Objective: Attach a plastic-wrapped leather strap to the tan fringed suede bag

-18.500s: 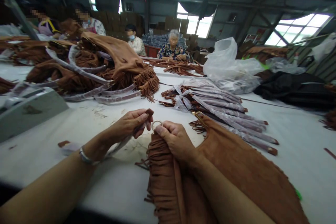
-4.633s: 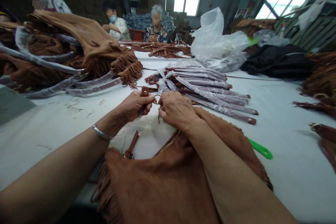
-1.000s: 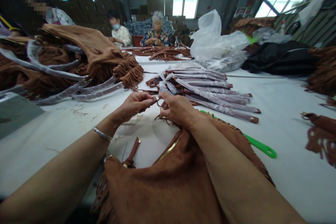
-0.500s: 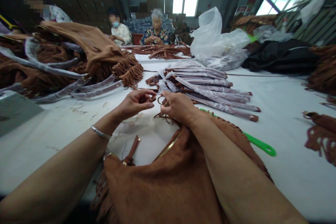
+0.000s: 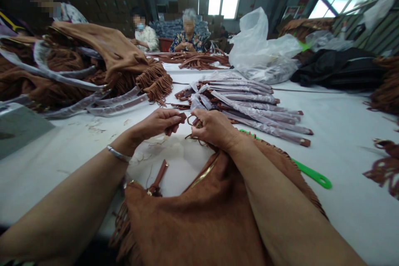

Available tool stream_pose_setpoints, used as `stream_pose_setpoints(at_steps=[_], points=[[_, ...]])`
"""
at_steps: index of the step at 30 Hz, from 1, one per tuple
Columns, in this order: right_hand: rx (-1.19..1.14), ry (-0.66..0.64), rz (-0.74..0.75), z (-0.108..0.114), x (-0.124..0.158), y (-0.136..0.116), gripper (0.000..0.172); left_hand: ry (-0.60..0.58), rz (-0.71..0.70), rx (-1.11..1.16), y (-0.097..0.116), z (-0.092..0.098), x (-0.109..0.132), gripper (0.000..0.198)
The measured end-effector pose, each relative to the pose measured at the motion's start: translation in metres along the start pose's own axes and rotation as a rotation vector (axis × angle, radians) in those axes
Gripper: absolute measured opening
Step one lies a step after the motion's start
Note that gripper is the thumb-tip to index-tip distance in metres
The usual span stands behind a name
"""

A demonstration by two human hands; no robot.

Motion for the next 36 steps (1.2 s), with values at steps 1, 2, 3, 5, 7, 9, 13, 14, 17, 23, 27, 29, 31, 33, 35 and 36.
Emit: stream_pose_setpoints(at_steps=[1,2,3,5,7,9,13,14,17,23,27,29,31,33,35,36], points=[[-0.003,-0.004,0.006,0.000,0.000,-0.001,0.037,-0.010,0.013,0.042,0.000,0.001,0.001,0.027],[-0.005,-0.008,0.012,0.000,0.001,-0.002,0.036,-0.018,0.020,0.078,0.001,0.002,0.001,0.028],[-0.009,-0.015,0.020,0.000,0.001,-0.003,0.036,-0.021,0.022,0.108,0.001,0.003,0.002,0.028],[-0.019,-0.028,0.032,-0.001,0.001,-0.004,0.036,-0.024,0.017,0.148,0.002,0.004,0.002,0.030],[-0.030,-0.036,0.039,-0.001,0.001,-0.005,0.036,-0.034,0.010,0.165,0.002,0.003,0.002,0.031],[-0.044,-0.038,0.047,0.000,0.001,-0.007,0.035,-0.044,0.004,0.172,0.002,0.001,0.001,0.032],[-0.081,-0.042,0.058,0.000,0.001,-0.008,0.033,-0.057,0.001,0.154,-0.001,0.003,-0.001,0.031],[-0.092,-0.042,0.058,0.000,0.001,-0.008,0.033,-0.063,0.004,0.146,-0.001,0.004,0.000,0.031],[-0.128,-0.037,0.079,0.000,0.001,-0.009,0.033,-0.102,0.024,0.138,0.000,0.007,0.001,0.031],[-0.196,-0.074,0.085,-0.003,0.002,-0.010,0.033,-0.182,0.077,0.145,0.004,0.010,0.005,0.031],[-0.195,-0.071,0.077,-0.006,0.002,-0.011,0.030,-0.195,0.102,0.148,0.004,0.011,0.005,0.029],[-0.190,-0.071,0.069,-0.008,0.002,-0.011,0.030,-0.205,0.109,0.155,0.002,0.012,0.004,0.028],[-0.192,-0.076,0.060,-0.011,0.002,-0.011,0.029,-0.218,0.122,0.138,0.000,0.013,0.004,0.029],[-0.191,-0.079,0.052,-0.013,0.002,-0.011,0.029,-0.225,0.136,0.109,-0.001,0.014,0.003,0.030],[-0.185,-0.078,0.041,-0.015,0.002,-0.011,0.030,-0.230,0.142,0.093,-0.001,0.015,0.003,0.031],[-0.183,-0.076,0.038,-0.016,0.002,-0.011,0.031,-0.234,0.144,0.093,-0.001,0.015,0.003,0.031]])
Point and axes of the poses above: each hand's wrist, its own x-axis away from the middle knuckle, its own z-axis out of the back of the hand, y = z × x, the point moved 4 cm from there along -x, towards the middle knuckle, and after that the axes turned 4 degrees about y, right-handed, at the moved point
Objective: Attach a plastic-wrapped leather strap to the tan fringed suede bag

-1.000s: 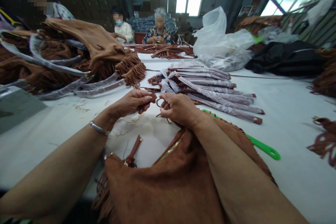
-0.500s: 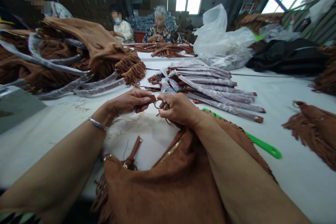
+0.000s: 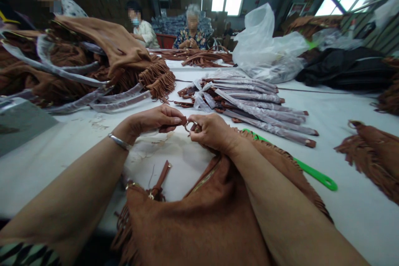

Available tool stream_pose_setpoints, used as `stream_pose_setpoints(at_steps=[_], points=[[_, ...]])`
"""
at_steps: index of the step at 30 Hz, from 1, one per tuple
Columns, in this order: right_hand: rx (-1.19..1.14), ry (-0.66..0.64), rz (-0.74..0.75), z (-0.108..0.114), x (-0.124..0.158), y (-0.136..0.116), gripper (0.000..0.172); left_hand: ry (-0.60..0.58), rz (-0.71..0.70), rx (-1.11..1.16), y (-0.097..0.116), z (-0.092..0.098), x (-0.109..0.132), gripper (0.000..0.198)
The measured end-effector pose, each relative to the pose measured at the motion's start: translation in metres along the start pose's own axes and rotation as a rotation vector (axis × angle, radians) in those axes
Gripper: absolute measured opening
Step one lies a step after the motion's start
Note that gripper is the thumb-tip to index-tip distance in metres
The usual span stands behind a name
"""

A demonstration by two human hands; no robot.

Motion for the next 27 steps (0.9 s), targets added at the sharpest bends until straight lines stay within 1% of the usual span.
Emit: stream_pose_setpoints(at_steps=[6,10,12,16,19,22,24,27], points=[[-0.035,-0.019,-0.006,0.000,0.000,0.000,0.026,-0.033,0.075,-0.018,-0.001,-0.003,-0.002,0.031],[-0.058,0.020,-0.038,0.002,0.000,0.003,0.026,-0.048,0.070,0.011,-0.004,-0.007,-0.003,0.030],[-0.049,0.085,-0.049,0.004,-0.001,0.006,0.030,-0.031,0.031,0.046,-0.003,-0.010,-0.004,0.029],[0.047,0.261,-0.092,0.006,-0.001,0.010,0.036,0.052,-0.050,0.095,-0.001,-0.017,-0.008,0.028],[0.086,0.345,-0.134,0.006,0.000,0.009,0.037,0.091,-0.076,0.106,0.001,-0.024,-0.014,0.025],[0.118,0.436,-0.182,0.005,0.002,0.008,0.038,0.180,-0.109,0.102,0.002,-0.030,-0.021,0.024],[0.127,0.486,-0.197,0.005,0.003,0.008,0.038,0.230,-0.129,0.131,0.003,-0.036,-0.024,0.024],[0.096,0.565,-0.202,0.007,0.004,0.009,0.037,0.270,-0.151,0.186,0.006,-0.045,-0.027,0.023]])
Point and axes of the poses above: each hand's wrist, its own x-axis away from the middle knuckle, its own z-axis out of the back of the hand, y = z × x, the point moved 4 cm from there along -x, towards the middle knuckle, and after that the axes turned 4 degrees about y, right-handed, at the moved point
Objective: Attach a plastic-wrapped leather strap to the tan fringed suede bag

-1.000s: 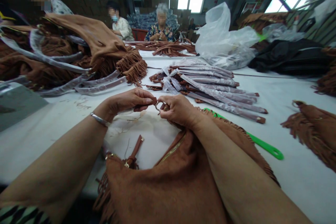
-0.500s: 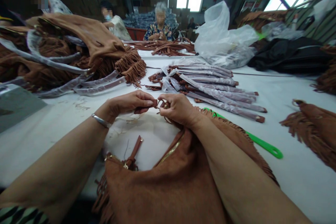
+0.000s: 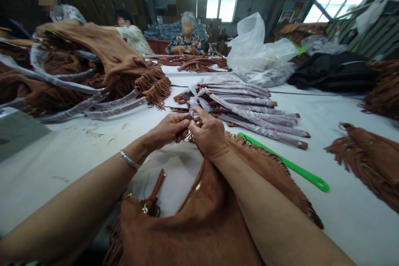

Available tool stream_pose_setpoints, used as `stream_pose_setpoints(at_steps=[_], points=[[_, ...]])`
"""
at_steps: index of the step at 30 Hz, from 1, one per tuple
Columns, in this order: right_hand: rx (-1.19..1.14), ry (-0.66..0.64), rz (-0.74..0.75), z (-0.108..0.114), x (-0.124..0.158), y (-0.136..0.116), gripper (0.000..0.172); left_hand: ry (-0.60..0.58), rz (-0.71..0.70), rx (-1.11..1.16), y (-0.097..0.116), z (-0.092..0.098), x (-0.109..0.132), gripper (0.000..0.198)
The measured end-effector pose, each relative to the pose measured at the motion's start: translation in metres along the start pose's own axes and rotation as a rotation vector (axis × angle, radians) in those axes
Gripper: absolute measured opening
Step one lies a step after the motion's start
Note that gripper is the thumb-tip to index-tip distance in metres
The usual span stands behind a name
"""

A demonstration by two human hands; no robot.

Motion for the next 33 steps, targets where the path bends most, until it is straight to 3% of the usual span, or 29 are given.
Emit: stream_pose_setpoints(at_steps=[3,8,11,14,18,21,25,28,33], points=[[-0.035,-0.001,-0.031,0.001,-0.003,0.002,0.036,0.027,-0.007,-0.052,0.003,0.000,0.001,0.019],[0.005,-0.296,-0.067,-0.003,-0.007,-0.001,0.028,-0.141,-0.031,-0.417,0.011,0.022,0.009,0.017],[0.042,-0.439,0.021,-0.003,-0.009,-0.009,0.018,-0.227,-0.014,-0.603,0.018,0.034,0.015,0.022],[0.204,-0.601,0.132,-0.006,-0.008,-0.016,0.021,-0.286,-0.050,-0.803,0.027,0.038,0.019,0.028],[0.375,-0.794,0.218,-0.014,-0.002,-0.023,0.031,-0.234,-0.097,-1.037,0.037,0.037,0.024,0.024],[0.420,-0.863,0.234,-0.017,0.004,-0.027,0.031,-0.194,-0.048,-1.067,0.037,0.037,0.026,0.021],[0.476,-0.772,0.238,-0.015,0.006,-0.028,0.030,-0.209,-0.021,-0.990,0.037,0.040,0.027,0.022],[0.318,-0.630,0.217,-0.010,0.005,-0.027,0.027,-0.281,0.034,-0.791,0.036,0.043,0.028,0.028],[0.093,-0.569,0.155,-0.009,0.006,-0.023,0.021,-0.377,0.097,-0.652,0.035,0.044,0.029,0.028]])
Point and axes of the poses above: each hand's wrist, its own x-axis away from the middle knuckle, its own z-axis out of the back of the hand, y = z × x, the point moved 4 cm from there along -x, towards the middle knuckle, and after that the axes turned 4 degrees about y, right-handed, at the moved point
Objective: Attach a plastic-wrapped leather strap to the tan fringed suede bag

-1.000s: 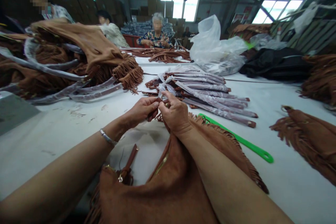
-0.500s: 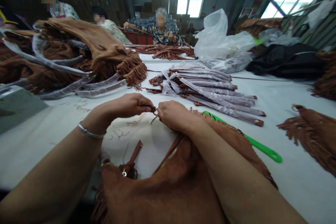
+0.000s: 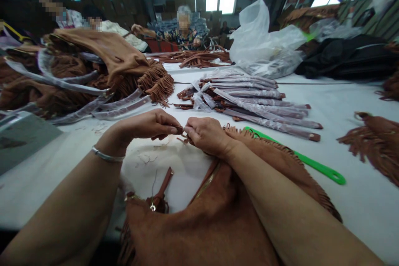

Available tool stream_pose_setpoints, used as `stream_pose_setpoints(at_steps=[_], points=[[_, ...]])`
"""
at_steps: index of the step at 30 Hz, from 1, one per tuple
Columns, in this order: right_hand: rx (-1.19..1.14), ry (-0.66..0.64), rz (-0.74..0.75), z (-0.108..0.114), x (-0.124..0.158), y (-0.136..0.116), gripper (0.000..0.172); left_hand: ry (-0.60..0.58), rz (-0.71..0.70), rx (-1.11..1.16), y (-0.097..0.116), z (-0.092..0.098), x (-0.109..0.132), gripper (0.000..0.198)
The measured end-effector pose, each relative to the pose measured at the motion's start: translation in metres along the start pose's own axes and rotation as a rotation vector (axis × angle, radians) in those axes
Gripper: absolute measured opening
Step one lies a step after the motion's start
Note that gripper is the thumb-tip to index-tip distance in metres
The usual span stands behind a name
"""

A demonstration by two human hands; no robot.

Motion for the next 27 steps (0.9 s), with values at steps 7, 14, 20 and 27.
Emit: stream_pose_setpoints(at_steps=[7,14,20,27], points=[[-0.123,0.138,-0.053,0.005,-0.003,0.011,0.021,0.117,-0.056,0.083,-0.001,-0.013,-0.010,0.023],[-0.092,0.363,-0.200,0.011,-0.003,0.023,0.023,0.374,-0.093,0.128,0.000,-0.029,-0.027,0.019],[-0.098,-0.003,-0.045,0.012,-0.003,0.011,0.032,0.277,-0.092,-0.296,0.010,-0.010,-0.008,0.021],[0.070,-0.298,0.008,0.011,0.008,-0.018,0.014,0.252,-0.053,-0.151,0.042,0.005,0.016,0.021]])
Point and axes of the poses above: each hand's wrist, its own x-axis away from the middle knuckle, its own z-axis out of the back of the hand, y = z × x, the point moved 4 cm from there along -x, towards the middle knuckle, and after that the axes turned 4 degrees about y, right-handed, at the moved point
